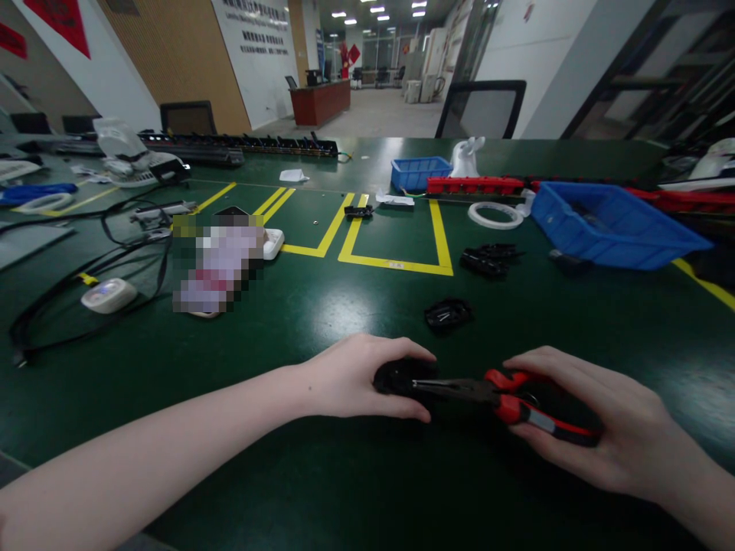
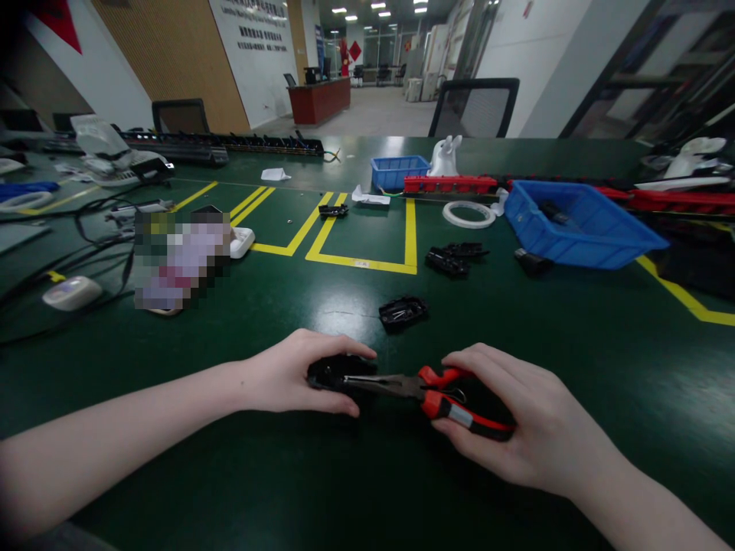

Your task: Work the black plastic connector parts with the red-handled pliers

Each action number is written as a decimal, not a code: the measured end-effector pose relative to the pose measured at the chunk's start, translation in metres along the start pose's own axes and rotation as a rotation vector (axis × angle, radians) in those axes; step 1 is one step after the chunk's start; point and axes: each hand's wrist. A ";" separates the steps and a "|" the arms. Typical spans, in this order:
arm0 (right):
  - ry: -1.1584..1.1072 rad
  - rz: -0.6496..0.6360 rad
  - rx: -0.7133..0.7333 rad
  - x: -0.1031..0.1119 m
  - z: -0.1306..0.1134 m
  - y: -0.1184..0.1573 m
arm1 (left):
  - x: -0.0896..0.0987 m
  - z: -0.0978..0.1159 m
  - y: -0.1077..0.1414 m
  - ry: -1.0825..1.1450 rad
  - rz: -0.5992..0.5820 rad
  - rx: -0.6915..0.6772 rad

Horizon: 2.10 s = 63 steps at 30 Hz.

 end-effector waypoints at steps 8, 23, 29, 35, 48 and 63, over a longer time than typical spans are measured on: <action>0.063 -0.004 0.066 -0.005 0.010 0.000 | -0.002 0.000 -0.002 -0.121 0.033 0.050; 0.151 -0.087 0.136 -0.002 0.012 -0.006 | -0.004 0.004 -0.003 -0.561 0.039 0.123; 0.102 -0.128 0.056 0.005 0.009 -0.009 | -0.003 0.005 -0.003 -0.536 0.023 0.116; 0.109 -0.098 0.019 0.004 0.000 -0.009 | -0.004 0.004 -0.003 -0.534 0.039 0.117; 0.123 -0.143 0.038 -0.002 0.006 -0.007 | -0.003 0.005 -0.004 -0.587 0.016 0.130; 0.097 -0.211 -0.006 0.001 -0.003 -0.009 | -0.005 0.006 -0.003 -0.580 0.021 0.151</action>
Point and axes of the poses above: each hand's wrist, its own y-axis away from the middle knuckle, its own x-axis out of the back of the hand, z = x × y, and after that the axes turned 8 degrees about x, right-handed
